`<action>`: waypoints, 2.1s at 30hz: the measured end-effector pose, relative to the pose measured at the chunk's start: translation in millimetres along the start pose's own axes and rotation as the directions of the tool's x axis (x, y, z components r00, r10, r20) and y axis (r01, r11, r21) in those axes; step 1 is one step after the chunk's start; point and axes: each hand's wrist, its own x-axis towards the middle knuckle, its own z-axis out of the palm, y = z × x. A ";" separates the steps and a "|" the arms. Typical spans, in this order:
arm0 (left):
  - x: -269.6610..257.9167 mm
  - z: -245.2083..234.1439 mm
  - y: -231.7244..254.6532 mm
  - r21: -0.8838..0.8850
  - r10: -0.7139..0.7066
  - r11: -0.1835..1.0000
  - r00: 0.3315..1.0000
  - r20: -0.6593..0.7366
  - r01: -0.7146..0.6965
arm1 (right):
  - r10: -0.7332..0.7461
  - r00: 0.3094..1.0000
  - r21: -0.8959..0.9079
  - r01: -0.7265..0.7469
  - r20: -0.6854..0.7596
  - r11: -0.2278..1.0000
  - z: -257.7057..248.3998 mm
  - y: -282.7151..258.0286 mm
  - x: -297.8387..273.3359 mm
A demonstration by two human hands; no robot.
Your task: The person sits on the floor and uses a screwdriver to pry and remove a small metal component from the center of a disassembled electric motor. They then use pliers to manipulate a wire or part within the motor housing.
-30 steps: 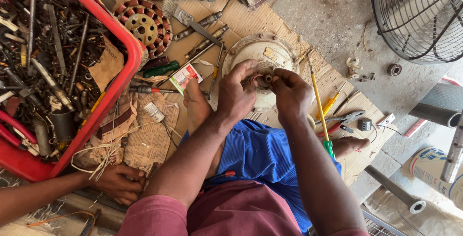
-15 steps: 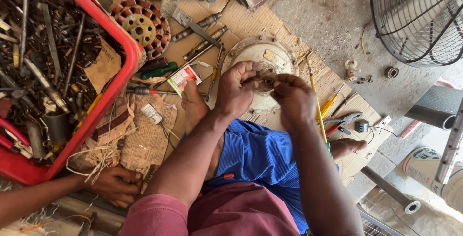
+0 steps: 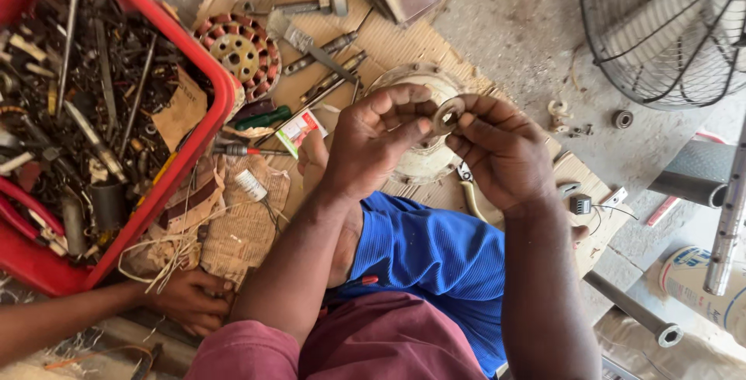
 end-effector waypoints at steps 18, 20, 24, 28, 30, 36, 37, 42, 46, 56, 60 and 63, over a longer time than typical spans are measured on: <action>-11.9 26.8 -11.6 0.151 0.011 0.989 0.998 -0.061 -0.002 | -0.137 0.990 0.091 0.140 -0.036 0.986 -50.7 25.7 -29.1; -12.4 30.8 -11.2 0.194 0.023 0.981 0.998 -0.062 -0.011 | -0.201 0.978 0.120 0.194 0.051 0.974 -52.9 27.8 -30.7; -13.5 38.9 -12.9 0.203 0.009 0.979 0.998 -0.068 0.005 | -0.184 0.983 0.090 0.185 -0.014 0.979 -50.6 28.3 -32.4; -9.4 42.4 -20.8 0.163 -0.033 0.986 0.998 -0.057 0.041 | -0.150 0.988 0.095 0.152 -0.022 0.984 -64.8 33.1 -34.6; -8.4 35.8 -26.1 0.245 -0.025 0.968 0.995 -0.093 0.047 | -0.153 0.988 0.111 0.156 -0.038 0.982 -84.6 42.3 -32.4; 5.2 -19.3 -69.8 0.347 0.154 0.937 0.849 -0.505 0.037 | -0.155 0.888 0.087 0.212 -0.433 0.973 -205.9 53.2 -33.5; 6.5 -29.4 -77.6 0.371 0.149 0.923 0.797 -0.586 0.101 | -0.128 0.853 0.102 0.207 -0.506 0.973 -232.2 54.1 -34.1; 18.6 -41.2 -95.5 0.367 0.026 0.856 0.679 -0.734 0.364 | 0.034 0.718 0.254 0.201 -0.695 0.946 -352.6 63.4 -24.7; 29.9 -26.7 -82.9 0.258 -0.116 0.862 0.667 -0.736 0.435 | 0.094 0.675 0.347 0.250 -0.732 0.904 -402.6 59.3 -7.4; 24.5 -34.1 -91.6 0.371 -0.016 0.855 0.733 -0.680 0.362 | 0.182 0.646 0.402 0.211 -0.741 0.891 -424.0 54.4 17.8; 24.5 -32.0 -89.4 0.319 -0.065 0.860 0.706 -0.705 0.398 | 0.143 0.646 0.336 0.186 -0.750 0.923 -381.7 36.2 3.2; 24.9 -28.8 -84.7 0.291 -0.125 0.817 0.646 -0.753 0.498 | 0.082 0.626 0.203 0.124 -0.775 0.971 -350.9 31.0 -16.2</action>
